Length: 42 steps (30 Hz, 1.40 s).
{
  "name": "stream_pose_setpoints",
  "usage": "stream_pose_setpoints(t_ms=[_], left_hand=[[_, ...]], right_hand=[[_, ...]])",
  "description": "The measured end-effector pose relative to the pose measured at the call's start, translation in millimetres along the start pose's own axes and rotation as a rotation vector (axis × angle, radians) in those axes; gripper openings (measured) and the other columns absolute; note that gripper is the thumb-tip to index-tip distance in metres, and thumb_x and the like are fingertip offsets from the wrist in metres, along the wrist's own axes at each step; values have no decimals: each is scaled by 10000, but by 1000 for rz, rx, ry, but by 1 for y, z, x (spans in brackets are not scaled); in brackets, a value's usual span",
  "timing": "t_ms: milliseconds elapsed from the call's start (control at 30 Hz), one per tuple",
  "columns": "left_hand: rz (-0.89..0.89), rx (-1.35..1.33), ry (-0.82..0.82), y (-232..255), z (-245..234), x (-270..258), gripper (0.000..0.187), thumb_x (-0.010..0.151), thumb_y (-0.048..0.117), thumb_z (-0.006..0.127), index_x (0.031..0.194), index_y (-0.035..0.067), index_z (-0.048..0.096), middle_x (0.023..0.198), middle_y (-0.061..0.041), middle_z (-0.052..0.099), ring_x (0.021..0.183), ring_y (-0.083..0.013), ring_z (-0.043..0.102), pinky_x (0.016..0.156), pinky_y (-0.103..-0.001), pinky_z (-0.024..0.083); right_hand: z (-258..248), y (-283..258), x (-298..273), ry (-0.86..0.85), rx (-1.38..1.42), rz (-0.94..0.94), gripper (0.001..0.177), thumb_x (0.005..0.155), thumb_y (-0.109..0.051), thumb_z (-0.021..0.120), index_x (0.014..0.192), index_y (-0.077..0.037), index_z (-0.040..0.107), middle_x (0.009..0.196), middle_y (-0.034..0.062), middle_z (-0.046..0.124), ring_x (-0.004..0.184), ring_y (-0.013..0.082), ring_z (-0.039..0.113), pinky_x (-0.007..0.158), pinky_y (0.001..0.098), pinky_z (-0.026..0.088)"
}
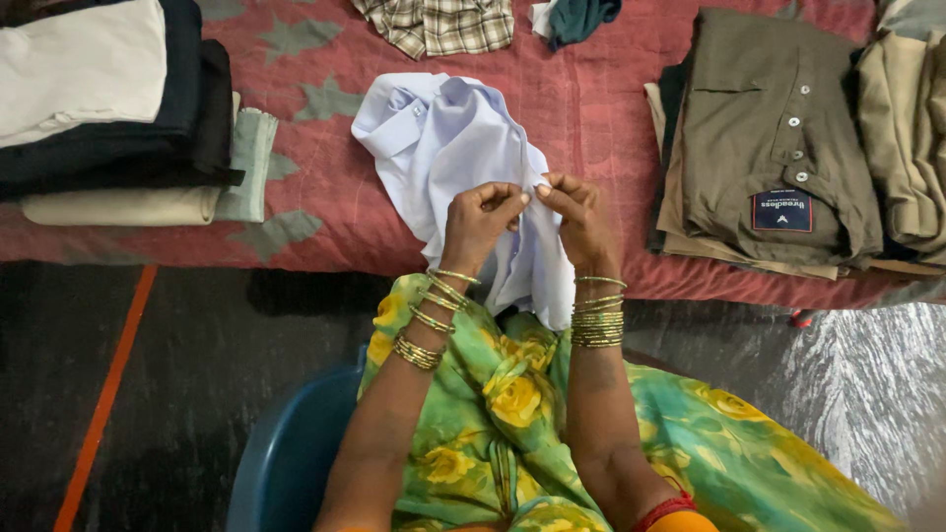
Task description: The person folds a white long-sleeved shirt on a red patterned surface. They align the collar and sleeves, fold the shirt in half, and smooth the fabric with both hands.
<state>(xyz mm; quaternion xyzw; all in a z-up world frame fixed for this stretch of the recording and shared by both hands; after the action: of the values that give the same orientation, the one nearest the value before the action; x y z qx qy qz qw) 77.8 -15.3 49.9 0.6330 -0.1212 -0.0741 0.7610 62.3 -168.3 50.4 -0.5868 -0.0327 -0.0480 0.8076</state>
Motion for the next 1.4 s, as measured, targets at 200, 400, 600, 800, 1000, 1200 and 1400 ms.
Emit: stream_pose_setpoints(t_ms=[200,400,600,800,1000,1200,1400], left_hand=[[72,-61,-125,2,2,-2,266,960,39,661,1206,-44,723,946,-51,740,812,-105,713,791,-256,615],[86,78,-65,3,5,0,303,919,8,671,1214,-48,705,930,-66,767,779,-102,729,723,-246,627],[-17,-150,-48,-7,-4,3,191,900,30,719,1057,-76,700,872,-89,749,723,-114,705,672,-255,602],[-72,-202,-67,-14,-10,3,188,895,29,731,1049,-77,715,869,-88,746,730,-112,699,681,-254,602],[-104,-174,-65,-10,-11,1,202,878,28,754,1049,-71,713,866,-87,744,733,-114,704,661,-249,613],[-103,-201,-82,-8,-9,1,191,876,24,760,1035,-53,689,871,-83,734,729,-107,699,655,-248,603],[-89,-179,-100,-4,-7,0,155,878,2,751,1010,-53,694,872,-93,739,699,-110,684,658,-239,587]], right_hand=[[-21,-49,-12,173,-344,-155,151,898,-84,763,1012,13,744,885,-16,726,767,60,646,704,218,528],[11,-72,-17,98,-820,-381,129,890,-76,797,976,1,738,843,60,707,748,103,648,659,269,517],[36,-64,-14,-79,-902,-416,188,887,-123,799,1011,2,733,954,84,706,868,170,682,745,304,525],[35,-65,-14,-79,-853,-345,206,903,-154,800,1020,3,735,957,73,715,846,152,675,723,294,519],[33,-62,-12,-97,-782,-290,217,899,-159,808,1031,0,743,967,53,723,846,116,665,722,266,527],[31,-57,-11,-122,-739,-277,189,908,-141,798,1022,1,748,959,52,722,854,113,673,739,261,539],[25,-49,-10,-118,-663,-184,151,904,-111,783,999,0,745,931,38,715,850,98,657,746,258,537]])
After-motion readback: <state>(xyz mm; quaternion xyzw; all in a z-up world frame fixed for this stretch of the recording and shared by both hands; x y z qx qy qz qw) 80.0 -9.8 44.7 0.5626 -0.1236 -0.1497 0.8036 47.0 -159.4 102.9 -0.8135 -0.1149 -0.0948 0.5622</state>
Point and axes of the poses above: each hand's wrist, its own x-axis towards the middle knuckle, its own z-axis out of the palm, y = z × x, the point moved 10 cm from there along x, towards the middle knuckle
